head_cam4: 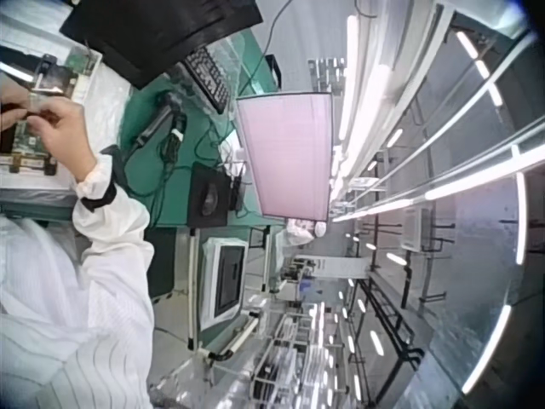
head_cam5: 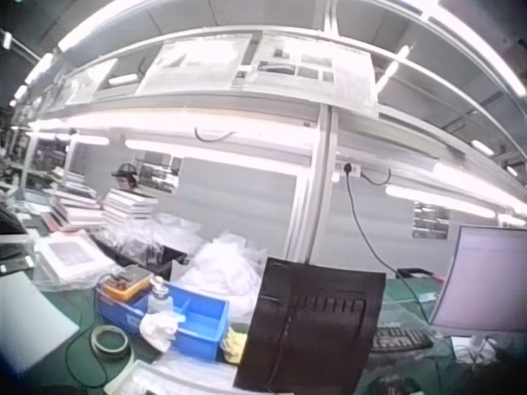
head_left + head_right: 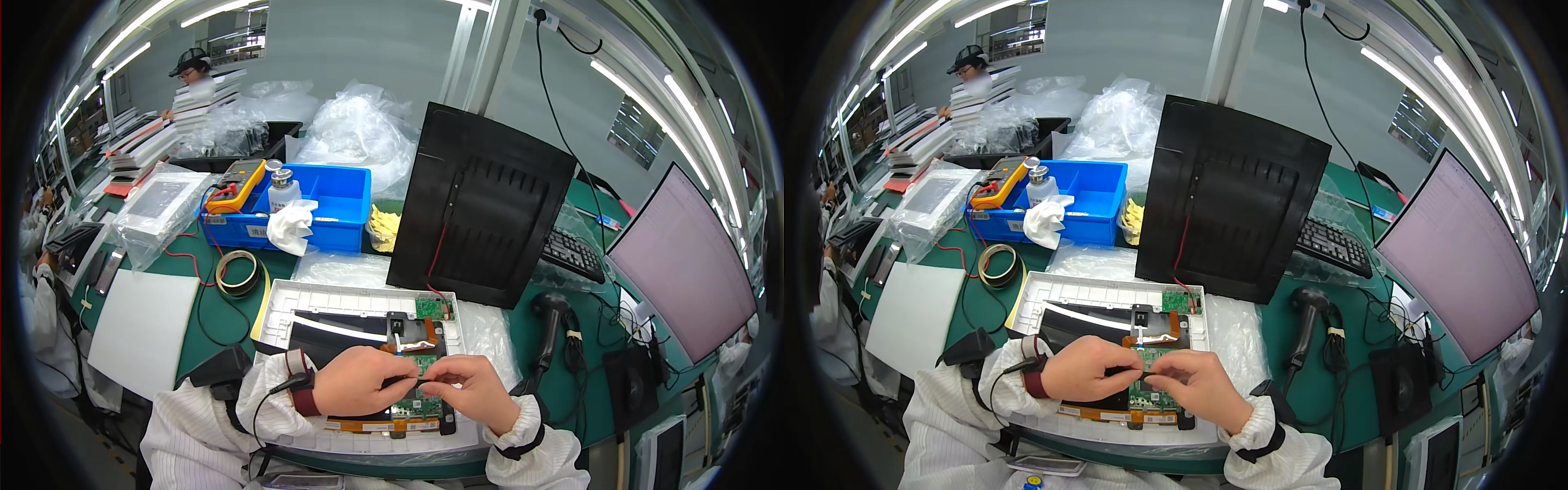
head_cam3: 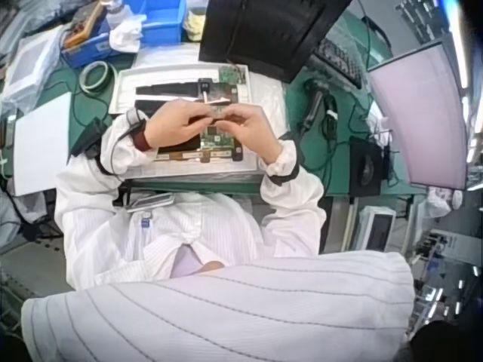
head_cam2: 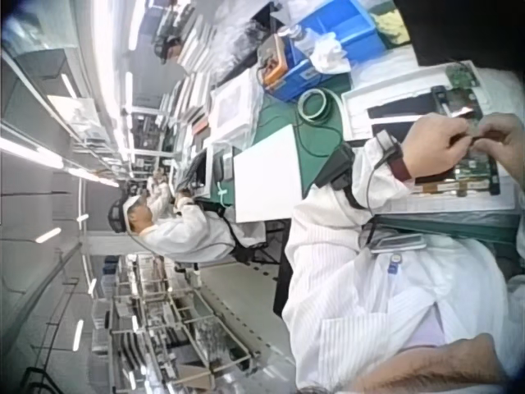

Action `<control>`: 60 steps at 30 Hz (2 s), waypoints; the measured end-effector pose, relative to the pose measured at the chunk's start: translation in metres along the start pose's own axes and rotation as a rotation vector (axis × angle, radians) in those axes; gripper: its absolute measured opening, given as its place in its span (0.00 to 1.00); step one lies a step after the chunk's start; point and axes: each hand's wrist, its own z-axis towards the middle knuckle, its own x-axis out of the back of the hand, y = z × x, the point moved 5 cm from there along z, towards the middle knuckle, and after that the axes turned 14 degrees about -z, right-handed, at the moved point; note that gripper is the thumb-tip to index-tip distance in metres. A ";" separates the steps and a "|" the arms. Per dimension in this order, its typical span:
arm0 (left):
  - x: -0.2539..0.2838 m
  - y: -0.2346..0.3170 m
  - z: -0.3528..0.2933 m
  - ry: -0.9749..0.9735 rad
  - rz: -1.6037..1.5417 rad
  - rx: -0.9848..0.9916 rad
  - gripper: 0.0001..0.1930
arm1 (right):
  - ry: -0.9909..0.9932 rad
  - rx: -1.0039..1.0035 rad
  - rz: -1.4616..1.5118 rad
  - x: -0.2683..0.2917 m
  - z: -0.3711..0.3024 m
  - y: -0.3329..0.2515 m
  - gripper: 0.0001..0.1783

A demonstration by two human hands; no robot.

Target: Peeling protective film from a display and connecting a circuit board to an electronic device assembly.

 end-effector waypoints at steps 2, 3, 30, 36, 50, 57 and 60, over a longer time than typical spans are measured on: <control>0.000 -0.002 0.000 -0.007 -0.002 0.002 0.06 | 0.006 0.018 -0.066 0.000 0.001 0.000 0.06; 0.000 -0.003 0.001 -0.009 -0.001 -0.001 0.06 | 0.011 0.039 -0.137 0.001 0.003 -0.002 0.06; 0.046 -0.056 0.000 0.414 -0.579 0.348 0.09 | 0.260 0.407 -0.183 0.001 -0.011 -0.024 0.06; 0.121 -0.022 -0.014 0.725 0.852 -0.137 0.10 | 0.063 0.011 0.274 -0.010 0.004 -0.003 0.04; 0.005 -0.010 -0.022 -0.004 -0.434 0.189 0.07 | -0.174 -0.065 0.306 -0.022 -0.003 -0.003 0.07; 0.002 -0.013 -0.023 0.016 -0.471 0.184 0.07 | -0.195 -0.084 0.239 -0.022 -0.002 -0.004 0.07; 0.001 -0.015 -0.024 0.015 -0.494 0.192 0.07 | -0.193 -0.082 0.246 -0.023 -0.003 -0.003 0.07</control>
